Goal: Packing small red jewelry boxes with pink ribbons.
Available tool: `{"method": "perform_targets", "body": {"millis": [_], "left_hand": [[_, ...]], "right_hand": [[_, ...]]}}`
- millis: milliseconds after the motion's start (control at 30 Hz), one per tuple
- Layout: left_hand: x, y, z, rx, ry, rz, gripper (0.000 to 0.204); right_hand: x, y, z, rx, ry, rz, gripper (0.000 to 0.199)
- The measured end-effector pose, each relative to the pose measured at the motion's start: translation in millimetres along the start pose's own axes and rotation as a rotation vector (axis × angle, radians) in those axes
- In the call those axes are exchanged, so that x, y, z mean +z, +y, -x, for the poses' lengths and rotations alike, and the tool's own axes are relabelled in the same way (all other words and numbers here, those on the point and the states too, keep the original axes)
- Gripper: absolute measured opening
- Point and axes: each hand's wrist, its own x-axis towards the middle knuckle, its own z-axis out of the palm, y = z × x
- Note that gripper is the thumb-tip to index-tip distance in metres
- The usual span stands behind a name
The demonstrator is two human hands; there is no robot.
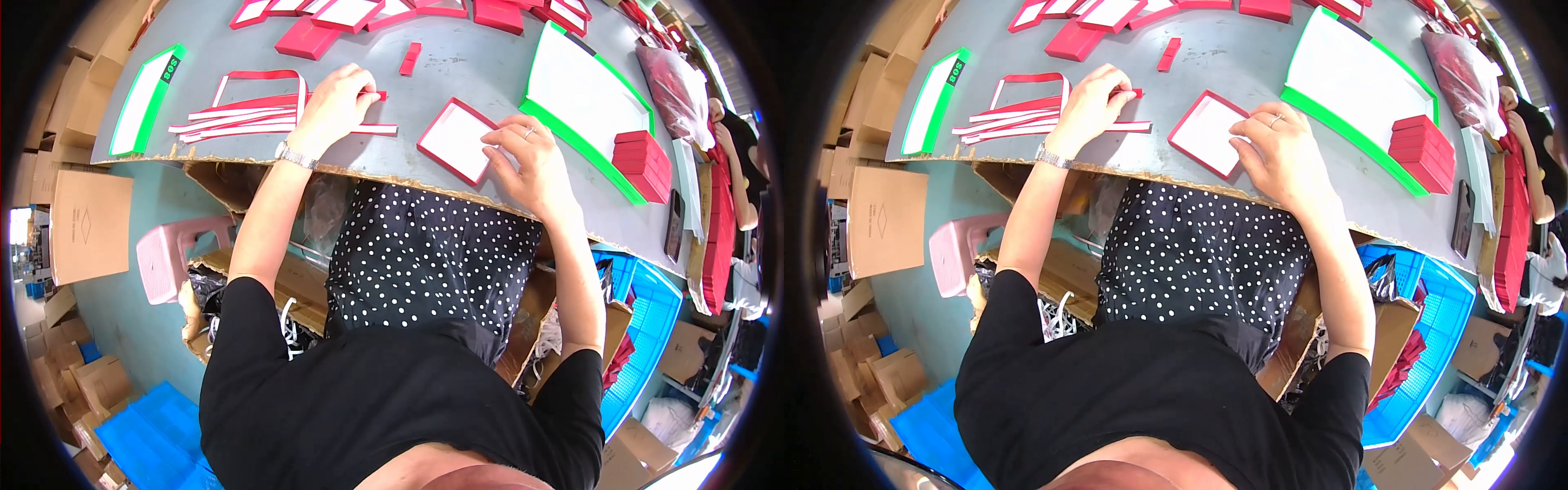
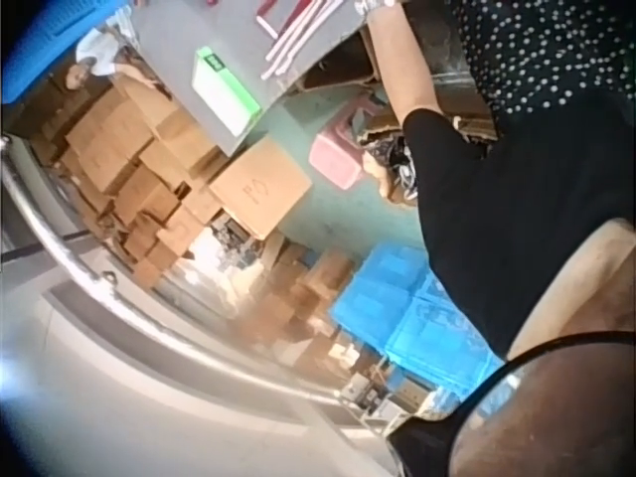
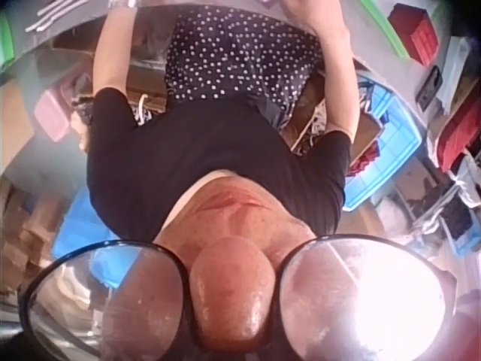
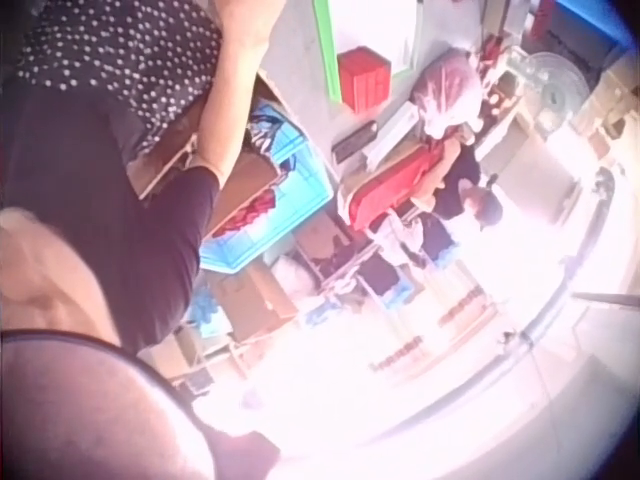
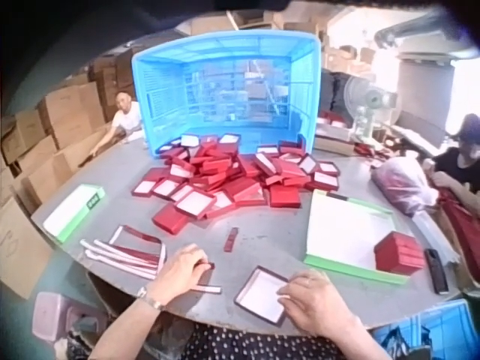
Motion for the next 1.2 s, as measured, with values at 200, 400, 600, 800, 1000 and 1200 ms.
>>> {"method": "perform_targets", "body": {"millis": [200,400,600,800,1000,1200], "left_hand": [[-12.9,61.0,-9.6,-0.079,0.209,1.058,0.011],[3.6,152.4,33.5,0.059,0.104,1.809,0.013],[23.2,177.9,75.3,-0.16,0.194,1.574,0.012],[22.2,177.4,101.2,-0.419,-0.007,1.503,0.014],[24.2,175.8,105.3,-0.458,0.03,1.485,0.01],[23.2,174.8,109.9,-0.543,0.032,1.448,0.009]], "right_hand": [[-5.0,-24.6,4.8,0.142,0.268,-0.274,0.015],[-0.5,-70.9,9.2,0.267,0.223,-1.114,0.033],[11.6,-75.8,47.6,0.367,0.326,-0.893,0.021],[10.0,-72.8,70.0,0.444,0.338,-0.625,0.009],[20.9,-74.2,80.7,0.469,0.346,-0.655,0.009],[18.6,-78.5,81.7,0.497,0.34,-0.564,0.01]]}}
